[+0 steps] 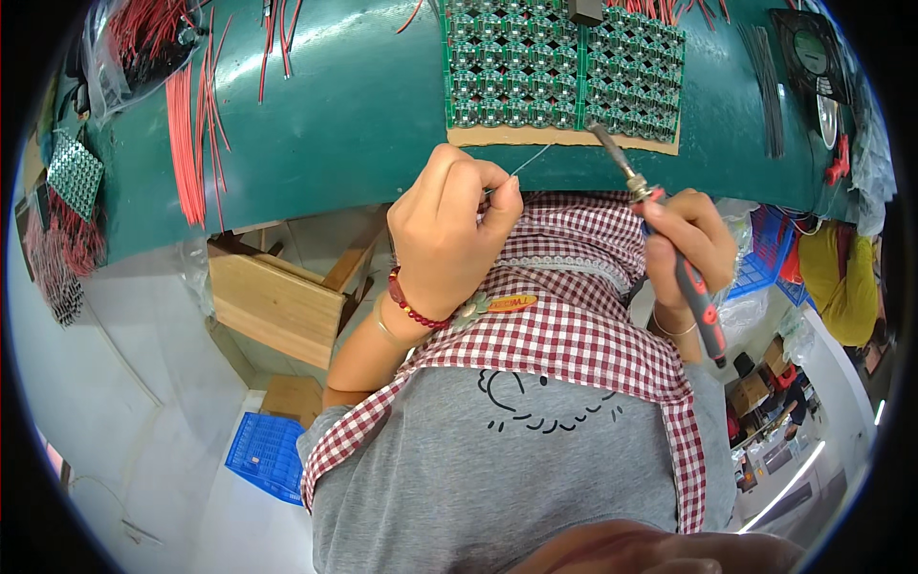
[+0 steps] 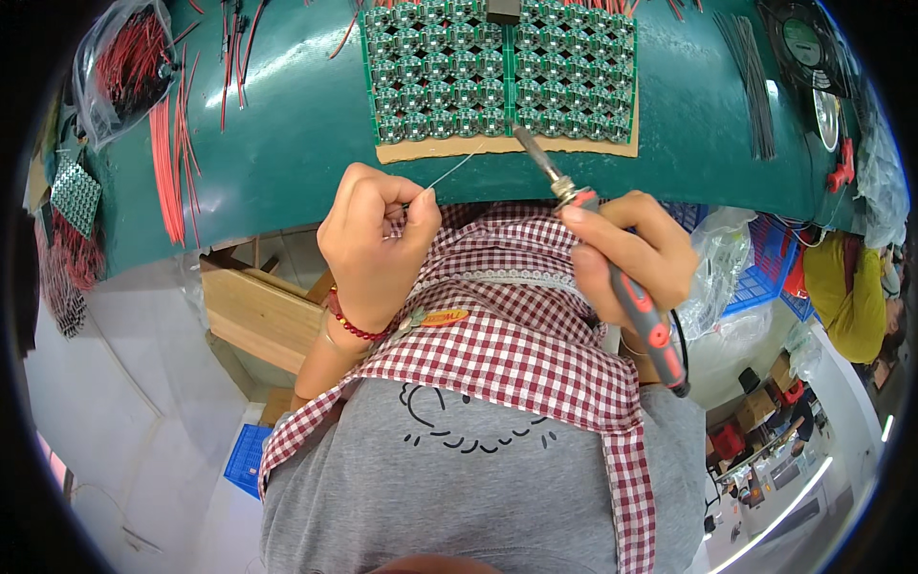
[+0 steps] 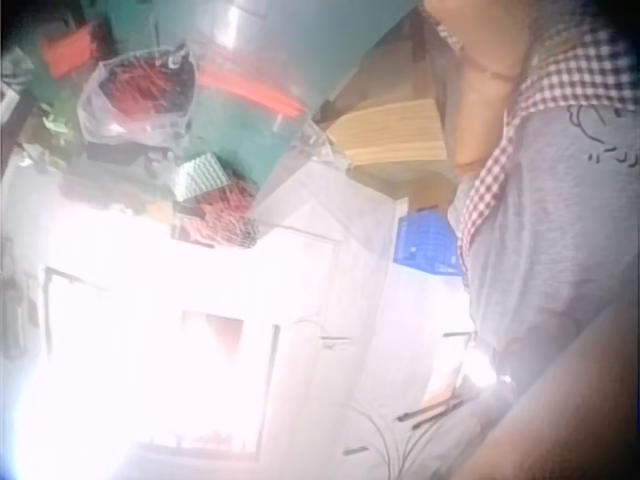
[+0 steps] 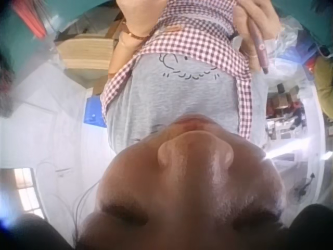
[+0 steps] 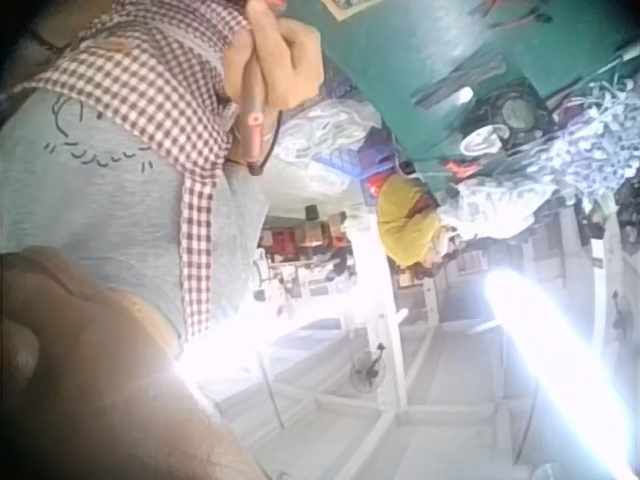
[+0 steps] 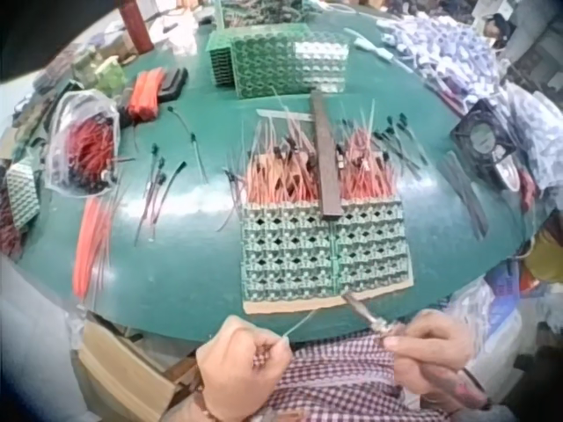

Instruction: The person solders wires onto a circuit board containing numerous LEDs. This is done using a soldering iron and solder.

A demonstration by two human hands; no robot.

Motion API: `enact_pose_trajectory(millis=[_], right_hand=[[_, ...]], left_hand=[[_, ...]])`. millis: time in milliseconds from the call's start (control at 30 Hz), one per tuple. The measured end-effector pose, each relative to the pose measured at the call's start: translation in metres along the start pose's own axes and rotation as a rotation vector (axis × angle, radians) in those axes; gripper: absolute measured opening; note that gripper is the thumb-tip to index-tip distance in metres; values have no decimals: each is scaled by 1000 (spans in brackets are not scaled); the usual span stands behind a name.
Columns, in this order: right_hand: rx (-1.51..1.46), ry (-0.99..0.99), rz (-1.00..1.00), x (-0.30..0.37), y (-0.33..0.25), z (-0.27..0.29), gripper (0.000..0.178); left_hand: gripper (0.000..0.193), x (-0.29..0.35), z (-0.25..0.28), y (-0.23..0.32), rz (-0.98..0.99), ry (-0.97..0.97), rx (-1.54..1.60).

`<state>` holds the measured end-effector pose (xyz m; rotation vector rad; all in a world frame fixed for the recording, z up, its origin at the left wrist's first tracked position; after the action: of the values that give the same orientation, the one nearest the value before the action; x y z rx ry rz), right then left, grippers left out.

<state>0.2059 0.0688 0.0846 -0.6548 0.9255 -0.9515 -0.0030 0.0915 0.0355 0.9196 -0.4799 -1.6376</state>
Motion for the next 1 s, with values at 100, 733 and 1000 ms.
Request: enact_pose_trajectory(millis=[100,733,1000], right_hand=[[-15,65,56,-1,-3,-6,24],[-1,40,164,-3,-5,-26,24],[-22,46,154,-5,-5,-22,25]], left_hand=[[21,0,-2,3,-17,12,-57],[22,2,-1,-1,-26,10,-92],[21,-1,-1,3,-29,11,-103]])
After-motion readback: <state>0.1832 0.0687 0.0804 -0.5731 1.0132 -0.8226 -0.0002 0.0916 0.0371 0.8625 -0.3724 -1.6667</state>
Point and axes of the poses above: each hand's wrist, its own x-axis away from the middle knuckle, its own z-axis out of the back of the hand, y = z × x, the point moved 10 cm from there along -x, towards the middle knuckle, and after that the axes turned 9 degrees about -x, right-handed, at the moved point
